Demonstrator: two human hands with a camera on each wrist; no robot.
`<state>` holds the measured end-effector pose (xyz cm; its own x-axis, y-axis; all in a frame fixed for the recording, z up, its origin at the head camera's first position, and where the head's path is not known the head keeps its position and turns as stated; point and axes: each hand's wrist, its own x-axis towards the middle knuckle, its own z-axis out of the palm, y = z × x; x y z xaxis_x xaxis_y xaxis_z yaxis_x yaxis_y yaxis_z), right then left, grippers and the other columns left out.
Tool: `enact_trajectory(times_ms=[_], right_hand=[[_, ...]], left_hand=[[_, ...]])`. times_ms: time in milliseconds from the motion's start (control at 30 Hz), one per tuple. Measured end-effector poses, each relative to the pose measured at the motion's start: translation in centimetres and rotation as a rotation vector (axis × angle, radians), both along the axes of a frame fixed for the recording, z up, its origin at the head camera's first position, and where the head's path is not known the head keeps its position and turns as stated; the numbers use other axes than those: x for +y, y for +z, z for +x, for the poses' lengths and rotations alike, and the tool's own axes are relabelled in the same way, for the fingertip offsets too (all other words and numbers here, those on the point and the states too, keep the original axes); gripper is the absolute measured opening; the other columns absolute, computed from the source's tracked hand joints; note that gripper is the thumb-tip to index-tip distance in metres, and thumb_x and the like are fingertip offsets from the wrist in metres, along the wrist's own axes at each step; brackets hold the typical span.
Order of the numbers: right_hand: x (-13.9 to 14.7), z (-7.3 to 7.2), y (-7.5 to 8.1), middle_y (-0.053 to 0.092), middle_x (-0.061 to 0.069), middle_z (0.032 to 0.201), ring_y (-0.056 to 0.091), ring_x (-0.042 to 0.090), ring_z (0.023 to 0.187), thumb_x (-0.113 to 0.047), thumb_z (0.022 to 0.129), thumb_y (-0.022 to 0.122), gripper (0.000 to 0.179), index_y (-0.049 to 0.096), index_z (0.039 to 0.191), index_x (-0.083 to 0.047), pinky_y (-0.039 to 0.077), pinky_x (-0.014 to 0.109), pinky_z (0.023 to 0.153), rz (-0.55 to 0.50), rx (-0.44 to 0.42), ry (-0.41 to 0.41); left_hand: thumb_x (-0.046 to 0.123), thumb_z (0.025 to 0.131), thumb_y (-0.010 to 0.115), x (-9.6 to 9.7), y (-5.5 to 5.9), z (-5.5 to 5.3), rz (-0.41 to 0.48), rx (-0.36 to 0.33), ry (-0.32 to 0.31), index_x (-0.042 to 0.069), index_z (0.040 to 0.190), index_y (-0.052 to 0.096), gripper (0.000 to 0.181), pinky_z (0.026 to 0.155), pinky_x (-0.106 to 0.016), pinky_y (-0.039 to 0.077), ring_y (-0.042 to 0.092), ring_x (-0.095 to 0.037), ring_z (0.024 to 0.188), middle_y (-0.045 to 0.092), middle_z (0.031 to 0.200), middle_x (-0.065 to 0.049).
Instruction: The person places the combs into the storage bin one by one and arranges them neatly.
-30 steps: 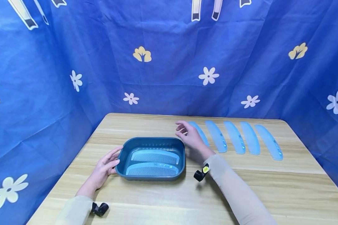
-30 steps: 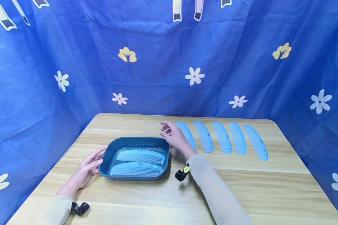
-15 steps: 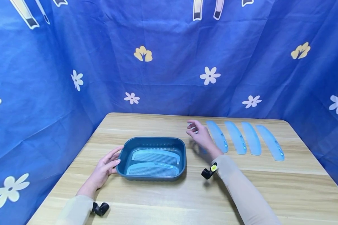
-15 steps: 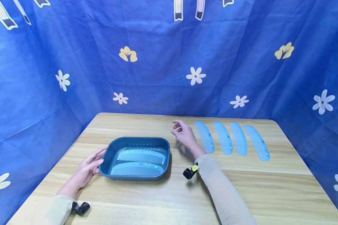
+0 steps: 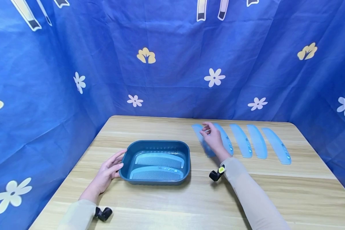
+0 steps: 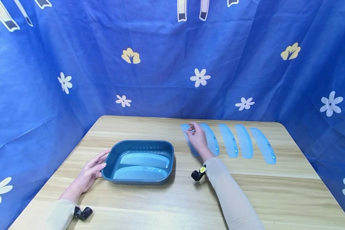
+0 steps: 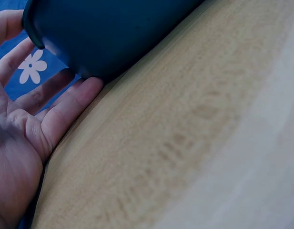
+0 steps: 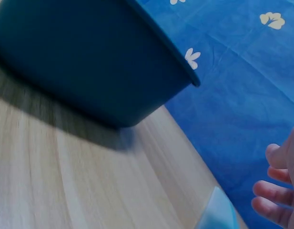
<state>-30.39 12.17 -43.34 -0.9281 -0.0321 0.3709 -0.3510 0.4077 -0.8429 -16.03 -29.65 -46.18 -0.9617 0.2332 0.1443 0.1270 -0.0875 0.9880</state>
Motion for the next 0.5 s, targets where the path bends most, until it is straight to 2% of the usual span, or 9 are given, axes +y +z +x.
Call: enact_trajectory(times_ms=[133,367,500], right_hand=[[0.2,-0.2,-0.4,0.060,0.013,0.090,0.058,0.026,0.079,-0.006,0.086,0.065,0.034,0.057,0.119,-0.002,0.048,0.038,0.070,0.038,-0.031,-0.036],[0.3,-0.6,-1.3,0.057,0.009,0.092,0.057,0.025,0.081,-0.010,0.086,0.065,0.037,0.056,0.121,-0.003,0.047,0.040,0.069,0.195,-0.098,-0.073],[0.3,-0.7,-1.7,0.057,0.011,0.099,0.055,0.028,0.091,-0.012,0.086,0.065,0.039,0.055,0.123,-0.005,0.046,0.042,0.074,0.297,-0.115,-0.089]], left_hand=[[0.004,0.095,0.045,0.0,0.0,0.0,0.002,0.000,0.001,0.003,0.144,0.031,0.051,0.073,-0.036,0.054,0.060,-0.022,0.103,0.049,0.128,-0.008],[0.004,0.095,0.046,0.0,0.0,0.1,0.004,-0.003,0.006,0.003,0.143,0.031,0.051,0.073,-0.036,0.054,0.060,-0.022,0.102,0.050,0.127,-0.007],[0.005,0.095,0.046,0.0,0.0,0.1,-0.001,-0.001,0.008,0.003,0.144,0.030,0.051,0.073,-0.037,0.054,0.060,-0.022,0.102,0.048,0.129,-0.009]])
